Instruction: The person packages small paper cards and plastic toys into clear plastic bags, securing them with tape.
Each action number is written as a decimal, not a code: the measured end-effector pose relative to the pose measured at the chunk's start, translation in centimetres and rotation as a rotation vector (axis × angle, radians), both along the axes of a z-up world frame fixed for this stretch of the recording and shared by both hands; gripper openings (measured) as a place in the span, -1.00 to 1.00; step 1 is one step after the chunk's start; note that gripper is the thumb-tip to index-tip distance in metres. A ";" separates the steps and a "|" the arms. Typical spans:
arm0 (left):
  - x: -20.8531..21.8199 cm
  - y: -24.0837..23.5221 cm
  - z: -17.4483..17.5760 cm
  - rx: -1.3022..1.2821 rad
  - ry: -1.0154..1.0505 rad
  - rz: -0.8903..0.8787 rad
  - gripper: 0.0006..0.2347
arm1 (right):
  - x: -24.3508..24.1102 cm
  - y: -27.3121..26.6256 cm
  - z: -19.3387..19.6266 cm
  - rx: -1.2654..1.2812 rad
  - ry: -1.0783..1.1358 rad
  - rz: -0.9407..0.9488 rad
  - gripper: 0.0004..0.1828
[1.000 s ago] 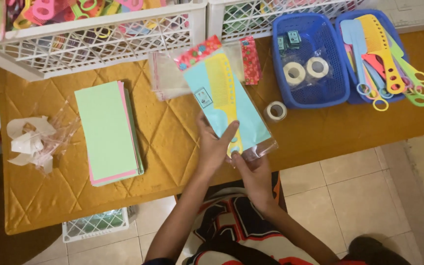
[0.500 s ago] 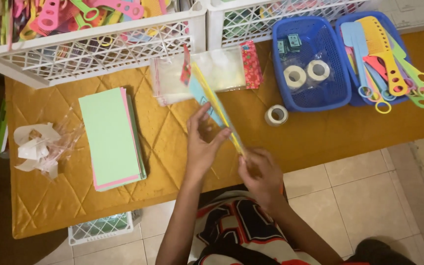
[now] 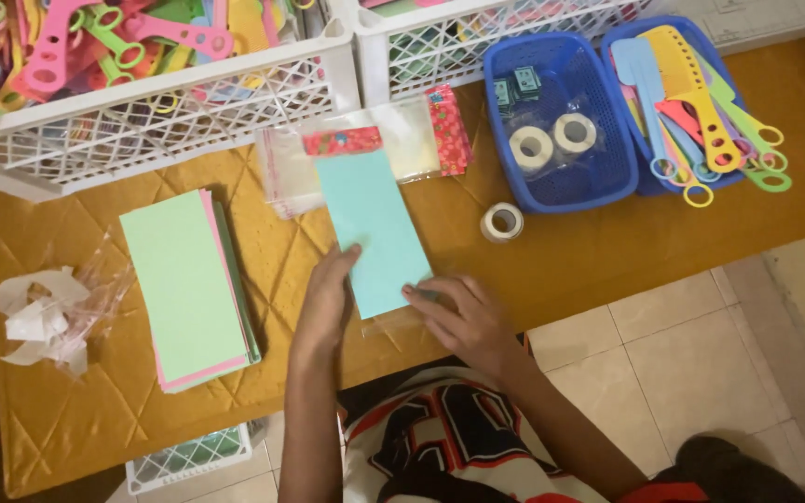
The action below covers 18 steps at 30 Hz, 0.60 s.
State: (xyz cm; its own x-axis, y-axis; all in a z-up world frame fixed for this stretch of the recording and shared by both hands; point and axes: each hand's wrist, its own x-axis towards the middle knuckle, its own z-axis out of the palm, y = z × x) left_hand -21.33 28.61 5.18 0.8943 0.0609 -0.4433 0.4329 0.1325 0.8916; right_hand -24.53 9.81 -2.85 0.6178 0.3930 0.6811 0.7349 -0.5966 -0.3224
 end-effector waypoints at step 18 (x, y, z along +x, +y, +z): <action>-3.1 1.5 -5.1 0.801 -0.770 -0.337 -0.81 | 1.4 -2.6 0.6 0.271 0.624 0.142 -0.58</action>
